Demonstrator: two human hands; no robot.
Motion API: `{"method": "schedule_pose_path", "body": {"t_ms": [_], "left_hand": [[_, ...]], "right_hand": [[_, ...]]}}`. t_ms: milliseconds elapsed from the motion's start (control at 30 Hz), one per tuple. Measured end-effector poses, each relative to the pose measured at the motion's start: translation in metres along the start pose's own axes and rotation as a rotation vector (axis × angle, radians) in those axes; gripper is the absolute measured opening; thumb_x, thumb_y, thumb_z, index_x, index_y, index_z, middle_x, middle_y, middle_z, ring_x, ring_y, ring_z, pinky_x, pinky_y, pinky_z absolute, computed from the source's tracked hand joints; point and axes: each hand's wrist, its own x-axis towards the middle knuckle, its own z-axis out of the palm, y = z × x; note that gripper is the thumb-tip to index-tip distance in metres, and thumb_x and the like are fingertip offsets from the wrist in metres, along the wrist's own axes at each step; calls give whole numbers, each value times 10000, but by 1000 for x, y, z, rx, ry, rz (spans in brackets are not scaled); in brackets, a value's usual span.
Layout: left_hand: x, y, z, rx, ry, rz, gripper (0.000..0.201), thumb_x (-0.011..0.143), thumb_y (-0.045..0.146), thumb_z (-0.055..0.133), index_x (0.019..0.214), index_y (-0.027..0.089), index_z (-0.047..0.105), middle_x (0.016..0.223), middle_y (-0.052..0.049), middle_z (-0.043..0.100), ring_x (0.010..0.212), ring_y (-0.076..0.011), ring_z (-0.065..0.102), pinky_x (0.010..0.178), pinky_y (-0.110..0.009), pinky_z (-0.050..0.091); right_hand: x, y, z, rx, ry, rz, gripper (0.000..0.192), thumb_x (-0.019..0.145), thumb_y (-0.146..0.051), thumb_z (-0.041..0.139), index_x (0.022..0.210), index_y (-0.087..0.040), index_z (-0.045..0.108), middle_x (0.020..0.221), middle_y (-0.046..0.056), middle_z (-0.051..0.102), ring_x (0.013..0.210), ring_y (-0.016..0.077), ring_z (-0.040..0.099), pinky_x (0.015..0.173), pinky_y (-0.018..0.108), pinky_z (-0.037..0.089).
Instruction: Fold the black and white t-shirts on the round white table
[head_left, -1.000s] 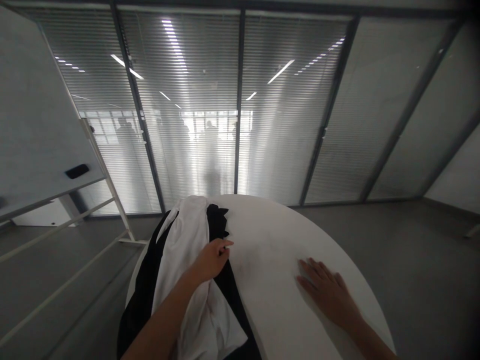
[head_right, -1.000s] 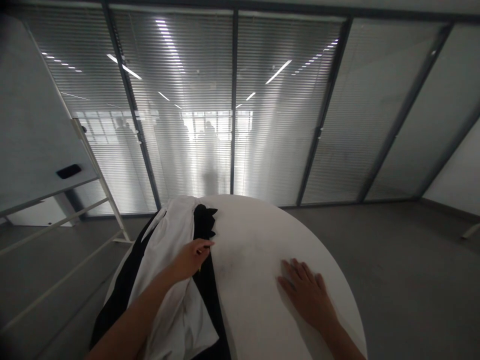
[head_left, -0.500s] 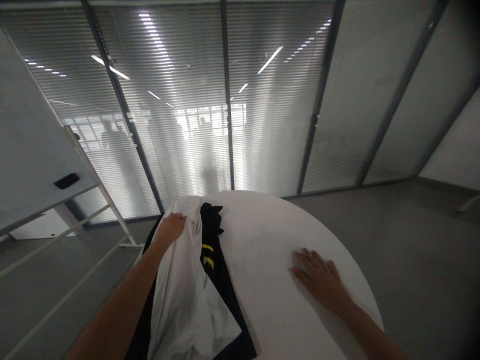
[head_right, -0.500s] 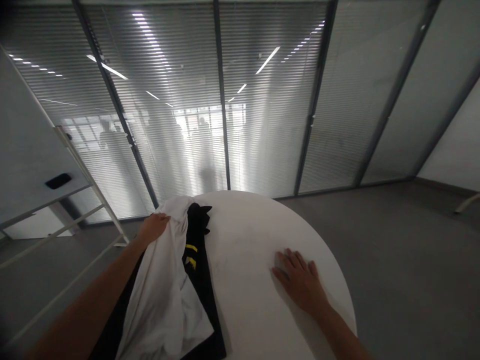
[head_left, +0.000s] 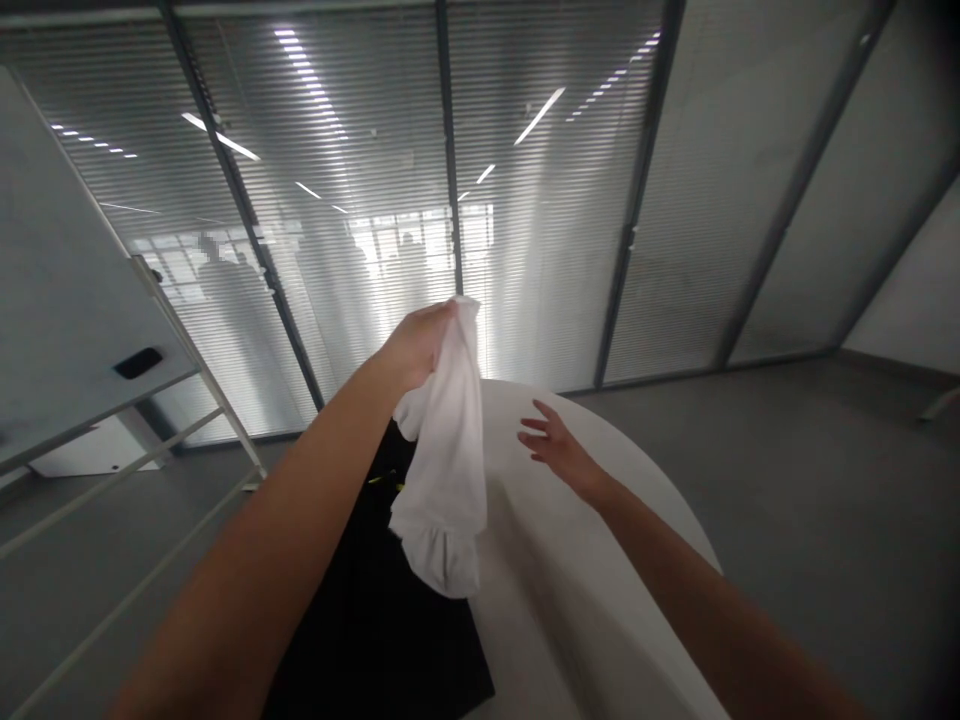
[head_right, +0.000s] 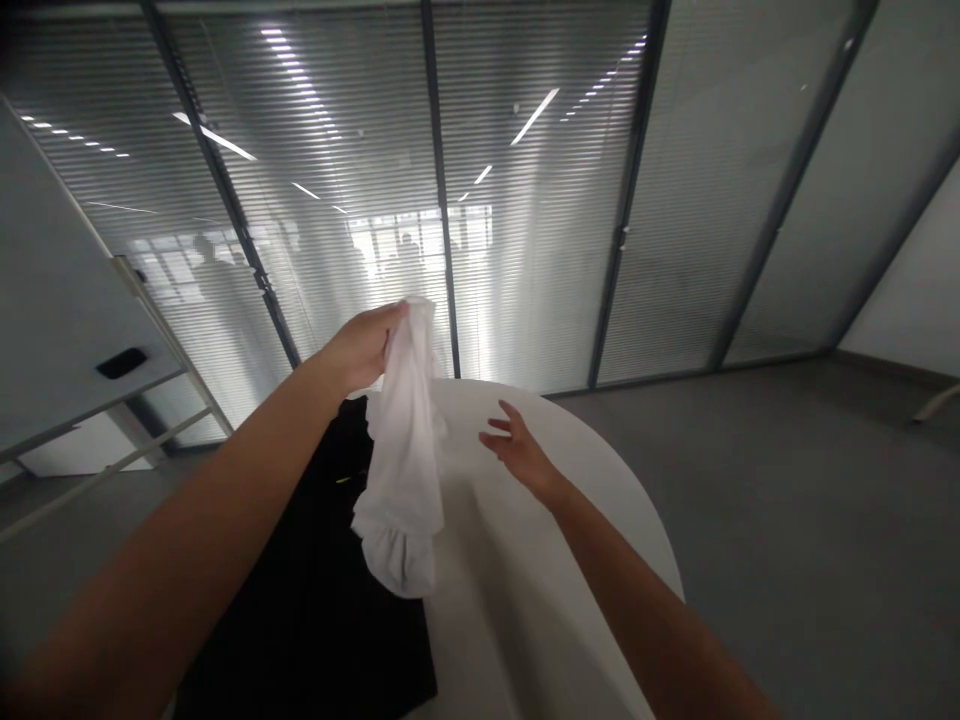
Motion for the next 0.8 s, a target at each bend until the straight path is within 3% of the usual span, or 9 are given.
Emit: {"method": "schedule_pose_path", "body": {"t_ms": [100, 167, 267, 367, 467, 567, 667, 800], "left_hand": [[-3, 17, 28, -146, -151, 44, 361, 894, 418, 610, 1079, 108, 616, 960, -100, 661, 873, -197, 642, 843, -363, 528], [-7, 26, 32, -189, -182, 64, 355, 902, 409, 605, 1086, 106, 616, 973, -97, 669, 917, -206, 647, 865, -356, 527], [-15, 28, 17, -221, -179, 57, 354, 892, 405, 618, 1085, 108, 628, 962, -92, 681, 922, -213, 658, 865, -349, 535], [-23, 15, -7, -245, -151, 8, 343, 878, 392, 623, 1079, 115, 646, 943, -94, 699, 891, -214, 670, 833, -335, 547], [-34, -3, -32, -234, -125, -63, 323, 845, 356, 637, 1063, 119, 665, 920, -97, 713, 842, -210, 678, 767, -312, 553], [-46, -17, -52, -92, -154, -122, 328, 767, 288, 668, 1058, 135, 681, 916, -79, 714, 802, -189, 672, 705, -274, 537], [-55, -24, -61, 234, -130, -215, 405, 757, 379, 649, 1100, 163, 674, 956, -74, 706, 758, -189, 658, 644, -282, 520], [-57, -35, -46, 580, -54, -66, 709, 726, 573, 673, 1341, 255, 518, 1157, -81, 660, 880, -210, 653, 698, -293, 508]], "right_hand": [[21, -36, 11, 141, 0, -54, 1020, 708, -531, 745, 1517, -313, 163, 1461, 130, 451, 1186, 253, 574, 936, 440, 502], [29, -52, 9, 214, -27, -90, 894, 715, -503, 750, 1461, -264, 321, 1377, 114, 551, 1155, 254, 598, 943, 413, 504], [30, -66, 1, 302, -172, -45, 610, 753, -500, 718, 1249, -180, 563, 1133, 107, 703, 999, 274, 673, 872, 397, 541], [22, -73, -4, 378, -276, 0, 506, 813, -513, 642, 1178, -165, 611, 1039, 96, 736, 941, 272, 696, 851, 409, 551], [12, -78, -5, 427, -253, 13, 468, 841, -511, 611, 1180, -189, 616, 1072, 83, 731, 966, 264, 692, 867, 408, 543], [8, -90, -5, 425, -205, -44, 425, 843, -505, 616, 1136, -197, 633, 1090, 78, 723, 972, 253, 682, 870, 388, 529], [8, -109, -3, 366, -183, -151, 369, 804, -458, 676, 1067, -200, 654, 1027, 58, 729, 928, 233, 678, 837, 344, 517], [6, -136, 11, 195, -218, -243, 312, 751, -403, 723, 990, -211, 667, 908, 10, 717, 808, 193, 655, 736, 296, 500]]}}
